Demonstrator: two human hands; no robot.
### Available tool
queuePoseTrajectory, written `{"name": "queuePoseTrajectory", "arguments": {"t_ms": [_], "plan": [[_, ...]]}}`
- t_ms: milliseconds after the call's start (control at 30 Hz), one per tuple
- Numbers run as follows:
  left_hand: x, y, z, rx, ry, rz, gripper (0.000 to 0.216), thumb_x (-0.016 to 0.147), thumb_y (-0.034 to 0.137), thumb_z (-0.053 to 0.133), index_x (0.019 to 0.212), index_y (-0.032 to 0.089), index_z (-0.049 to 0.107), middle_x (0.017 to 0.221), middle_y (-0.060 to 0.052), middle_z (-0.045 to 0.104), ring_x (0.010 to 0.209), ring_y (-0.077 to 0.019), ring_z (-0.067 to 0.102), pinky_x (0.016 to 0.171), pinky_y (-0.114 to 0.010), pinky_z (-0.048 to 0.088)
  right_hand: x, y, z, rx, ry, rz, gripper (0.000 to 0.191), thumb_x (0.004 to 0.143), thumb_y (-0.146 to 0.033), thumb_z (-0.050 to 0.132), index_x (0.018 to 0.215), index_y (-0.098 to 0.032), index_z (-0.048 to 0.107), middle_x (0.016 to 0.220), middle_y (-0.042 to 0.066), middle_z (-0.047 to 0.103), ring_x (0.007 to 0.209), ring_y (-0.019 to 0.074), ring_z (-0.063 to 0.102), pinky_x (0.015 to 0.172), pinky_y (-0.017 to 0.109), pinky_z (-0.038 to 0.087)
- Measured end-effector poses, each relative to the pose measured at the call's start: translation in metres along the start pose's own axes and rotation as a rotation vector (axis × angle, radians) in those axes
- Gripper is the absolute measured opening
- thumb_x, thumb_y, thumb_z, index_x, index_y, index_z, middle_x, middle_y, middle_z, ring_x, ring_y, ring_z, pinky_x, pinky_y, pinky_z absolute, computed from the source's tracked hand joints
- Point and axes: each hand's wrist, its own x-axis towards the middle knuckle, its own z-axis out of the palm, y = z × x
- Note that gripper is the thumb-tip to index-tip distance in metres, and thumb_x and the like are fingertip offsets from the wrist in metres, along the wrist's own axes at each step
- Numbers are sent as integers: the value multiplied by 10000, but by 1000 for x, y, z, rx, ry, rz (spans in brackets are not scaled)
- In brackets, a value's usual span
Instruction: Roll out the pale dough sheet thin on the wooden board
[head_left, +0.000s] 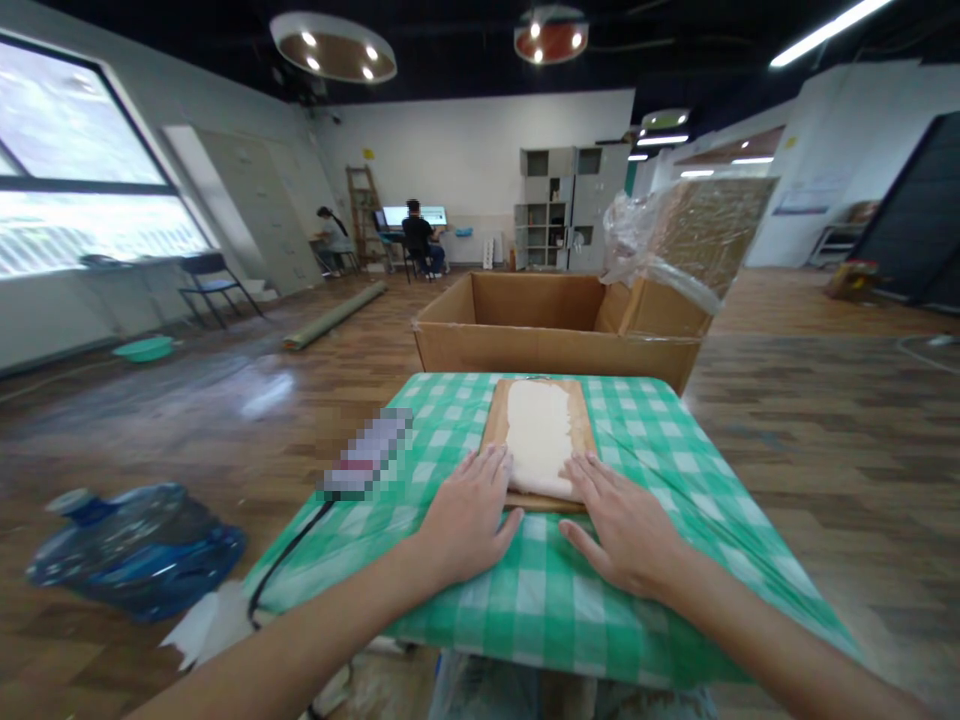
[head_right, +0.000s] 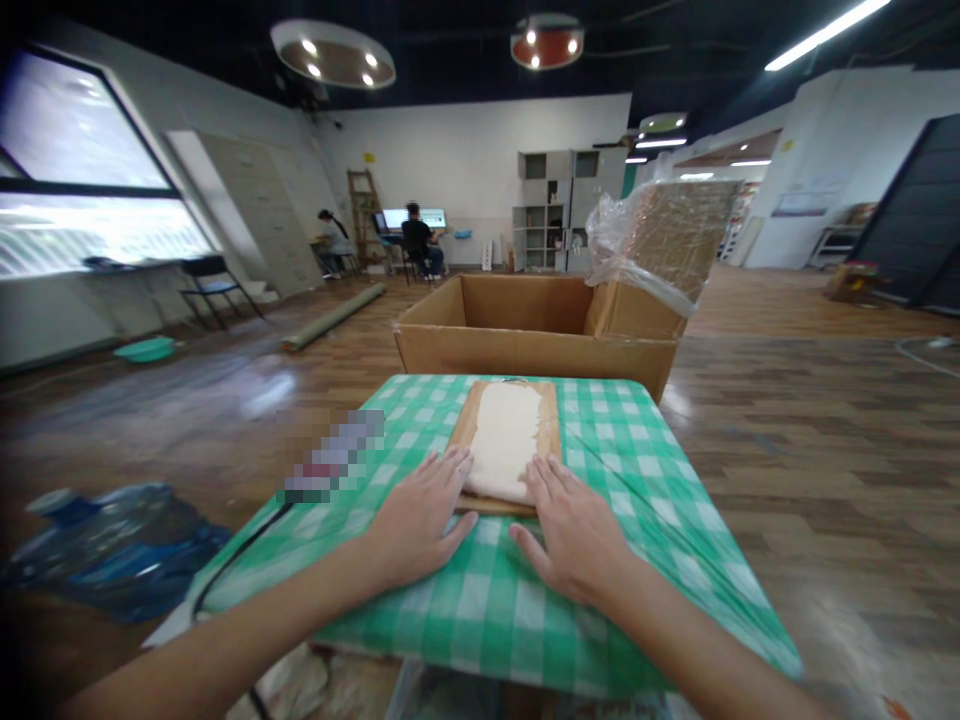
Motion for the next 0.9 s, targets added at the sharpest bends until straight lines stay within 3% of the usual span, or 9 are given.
{"name": "queuePoseTrajectory", "arguments": {"t_ms": [233, 367, 533, 667, 767, 900], "plan": [[11, -5, -1, -24, -32, -3, 714, 964, 535, 504, 1505, 73, 448, 1567, -204, 488, 1467, -331, 449, 1230, -464, 335, 25, 19, 13, -44, -22, 29, 700, 1063, -561, 313, 1549, -79, 460, 1569, 192, 481, 1495, 341, 391, 1213, 536, 335], [41, -23, 6, -70, -50, -20, 643, 1017, 552, 421, 1469, 100, 493, 1526, -189, 540, 1432, -311, 495, 1193, -463, 389, 58, 44, 19, -93, -58, 20, 653, 1095, -476, 205, 1497, -76, 527, 1563, 179, 492, 1500, 323, 388, 1224, 524, 322], [75, -38, 18, -80, -54, -48, 513, 1068, 503, 330, 1309, 148, 612, 1446, -159, 616, 1404, -271, 529, 1130, -426, 453, 93, 65, 24, -117, -52, -78, 553, 1100, -370, 220, 1413, -140, 614, 1541, 127, 532, 1514, 284, 371, 1278, 530, 219], [55, -27, 18, -72, -46, -32, 525, 1085, 440, 279, 1408, 119, 540, 1495, -178, 572, 1421, -272, 515, 1150, -434, 438, 89, 65, 23, -85, -50, -104, 579, 1107, -367, 188, 1424, -119, 604, 1540, 131, 532, 1512, 268, 375, 1280, 510, 240], [26, -12, 12, -69, -40, -14, 555, 1077, 448, 317, 1493, 110, 463, 1564, -180, 502, 1450, -282, 483, 1191, -450, 400, 67, 59, 20, -28, -62, -116, 610, 1111, -416, 185, 1487, -93, 541, 1560, 144, 505, 1508, 266, 382, 1261, 493, 293], [4, 0, 8, -64, -38, -10, 578, 1059, 450, 376, 1521, 107, 438, 1604, -174, 451, 1489, -290, 428, 1235, -463, 343, 37, 49, 12, 44, -58, -90, 581, 1099, -461, 269, 1530, -152, 505, 1572, 112, 497, 1495, 268, 405, 1237, 495, 337]]}}
